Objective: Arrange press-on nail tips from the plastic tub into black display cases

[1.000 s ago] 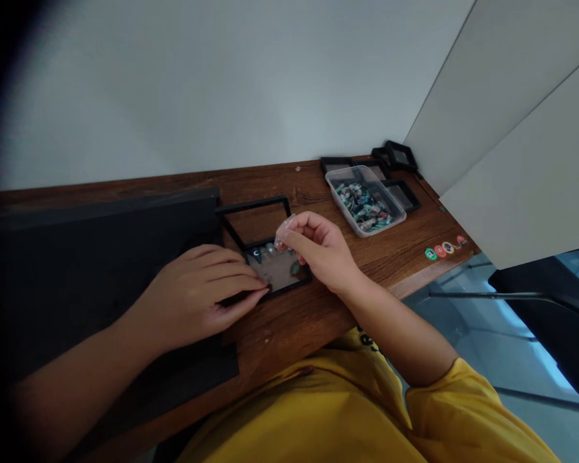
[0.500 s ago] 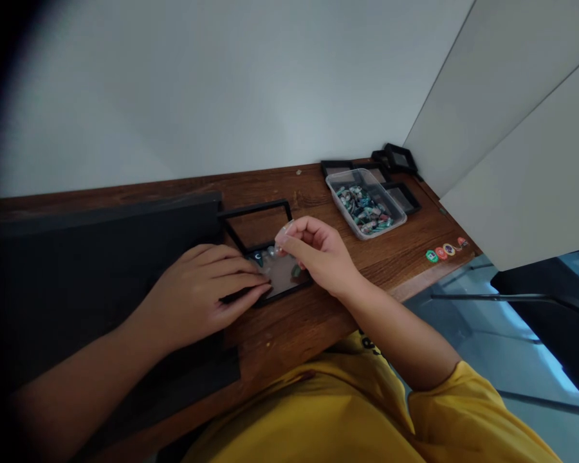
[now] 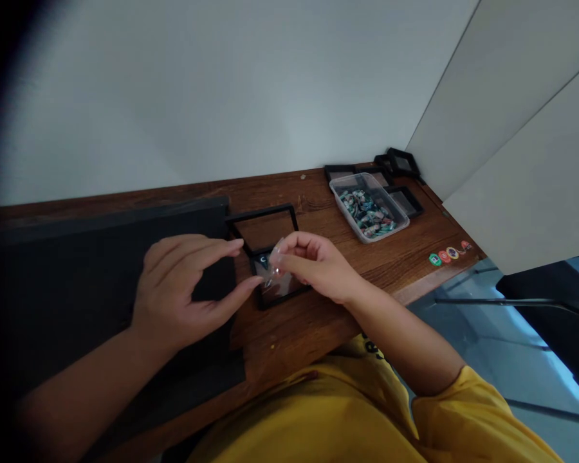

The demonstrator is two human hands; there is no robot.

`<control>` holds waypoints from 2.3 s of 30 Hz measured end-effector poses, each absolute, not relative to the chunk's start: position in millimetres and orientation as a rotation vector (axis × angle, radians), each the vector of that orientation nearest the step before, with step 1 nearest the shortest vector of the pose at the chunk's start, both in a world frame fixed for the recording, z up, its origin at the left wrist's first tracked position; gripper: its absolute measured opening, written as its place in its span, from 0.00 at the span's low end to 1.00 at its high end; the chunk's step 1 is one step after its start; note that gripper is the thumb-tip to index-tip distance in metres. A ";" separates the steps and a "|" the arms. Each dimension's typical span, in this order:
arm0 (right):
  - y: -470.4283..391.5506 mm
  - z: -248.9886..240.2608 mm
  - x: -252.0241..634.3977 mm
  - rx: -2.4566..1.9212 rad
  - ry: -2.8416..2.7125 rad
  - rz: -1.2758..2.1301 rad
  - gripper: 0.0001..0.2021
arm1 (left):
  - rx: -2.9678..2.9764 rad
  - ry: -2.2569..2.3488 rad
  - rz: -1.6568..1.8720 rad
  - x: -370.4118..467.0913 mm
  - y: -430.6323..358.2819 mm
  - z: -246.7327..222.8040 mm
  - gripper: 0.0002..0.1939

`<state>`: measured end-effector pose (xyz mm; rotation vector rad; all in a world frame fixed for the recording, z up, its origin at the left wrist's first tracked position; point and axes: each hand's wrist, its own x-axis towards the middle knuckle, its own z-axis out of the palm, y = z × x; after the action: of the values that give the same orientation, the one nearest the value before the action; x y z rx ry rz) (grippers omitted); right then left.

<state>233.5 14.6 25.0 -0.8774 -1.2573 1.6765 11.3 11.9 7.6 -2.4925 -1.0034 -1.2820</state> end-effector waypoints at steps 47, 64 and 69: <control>24.6 11.1 248.0 -1.154 -1.521 0.956 0.12 | -2.746 -0.962 -1.305 15.6 21.8 -3.1 0.08; 24.0 8.7 248.2 -1.213 -1.598 0.902 0.08 | -3.068 -1.373 -0.414 -23.1 40.0 22.8 0.19; 20.0 10.2 246.3 -1.185 -1.666 1.009 0.06 | -3.209 -1.444 -0.219 -35.3 44.3 23.0 0.18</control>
<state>246.3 20.0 10.2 -1.1851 -1.6662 1.0088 -35.3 44.3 23.0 -3.2087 -1.4443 -0.2189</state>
